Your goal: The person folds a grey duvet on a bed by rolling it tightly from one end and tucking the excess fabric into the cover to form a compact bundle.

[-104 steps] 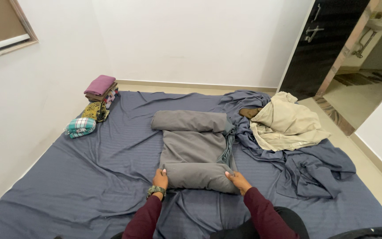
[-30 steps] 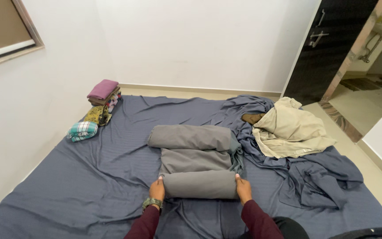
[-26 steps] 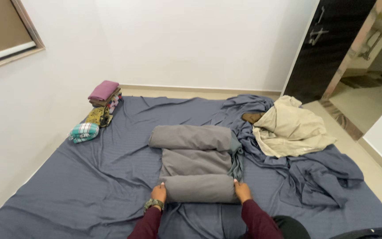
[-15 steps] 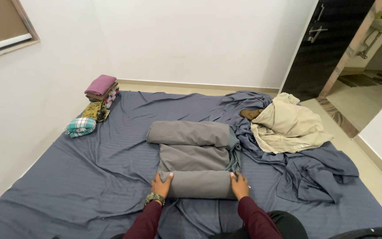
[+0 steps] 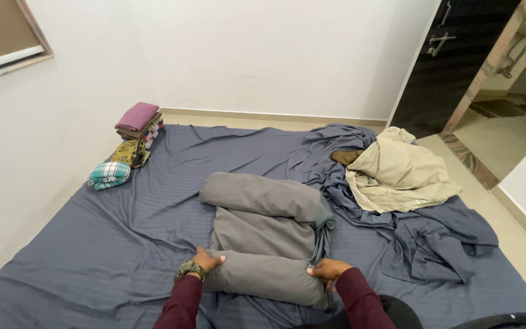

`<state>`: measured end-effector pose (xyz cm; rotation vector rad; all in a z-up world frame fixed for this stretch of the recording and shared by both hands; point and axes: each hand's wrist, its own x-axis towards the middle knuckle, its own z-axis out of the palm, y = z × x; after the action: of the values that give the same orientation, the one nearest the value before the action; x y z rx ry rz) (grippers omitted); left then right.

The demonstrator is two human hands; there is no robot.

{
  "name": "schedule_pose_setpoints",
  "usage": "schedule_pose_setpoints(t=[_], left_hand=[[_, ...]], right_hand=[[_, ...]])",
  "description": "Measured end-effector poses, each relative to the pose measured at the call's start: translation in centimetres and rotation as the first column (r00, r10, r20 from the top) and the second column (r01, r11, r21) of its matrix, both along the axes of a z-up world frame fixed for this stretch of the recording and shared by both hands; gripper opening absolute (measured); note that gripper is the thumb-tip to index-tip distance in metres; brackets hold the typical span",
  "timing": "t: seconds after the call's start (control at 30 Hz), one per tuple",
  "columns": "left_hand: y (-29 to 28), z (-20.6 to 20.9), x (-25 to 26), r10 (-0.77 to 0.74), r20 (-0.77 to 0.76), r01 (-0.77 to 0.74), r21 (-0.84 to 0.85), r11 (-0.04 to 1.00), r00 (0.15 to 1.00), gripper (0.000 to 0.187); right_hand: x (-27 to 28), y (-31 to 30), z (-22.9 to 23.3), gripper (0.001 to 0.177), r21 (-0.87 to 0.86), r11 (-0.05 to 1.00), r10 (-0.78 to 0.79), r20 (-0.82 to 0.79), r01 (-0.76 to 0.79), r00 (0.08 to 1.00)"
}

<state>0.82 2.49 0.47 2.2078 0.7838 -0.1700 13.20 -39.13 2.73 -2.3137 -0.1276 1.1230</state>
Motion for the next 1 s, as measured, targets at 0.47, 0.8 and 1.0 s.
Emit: schedule_pose_setpoints(t=[0.47, 0.8, 1.0], left_hand=[[-7.5, -3.5, 0.4, -0.096, -0.028, 0.092, 0.637, 0.765, 0.995, 0.032], [-7.6, -3.7, 0.6, -0.148, -0.04, 0.14, 0.633, 0.761, 0.988, 0.033], [-8.1, -2.8, 0.4, -0.14, -0.074, 0.156, 0.604, 0.782, 0.987, 0.036]], right_hand=[[10.9, 9.6, 3.8, 0.031, -0.644, 0.495, 0.51, 0.759, -0.583, -0.405], [18.9, 13.3, 9.3, 0.036, -0.143, 0.979, 0.116, 0.977, -0.147, -0.18], [14.2, 8.6, 5.2, 0.028, -0.502, 0.773, 0.548, 0.836, -0.388, 0.012]])
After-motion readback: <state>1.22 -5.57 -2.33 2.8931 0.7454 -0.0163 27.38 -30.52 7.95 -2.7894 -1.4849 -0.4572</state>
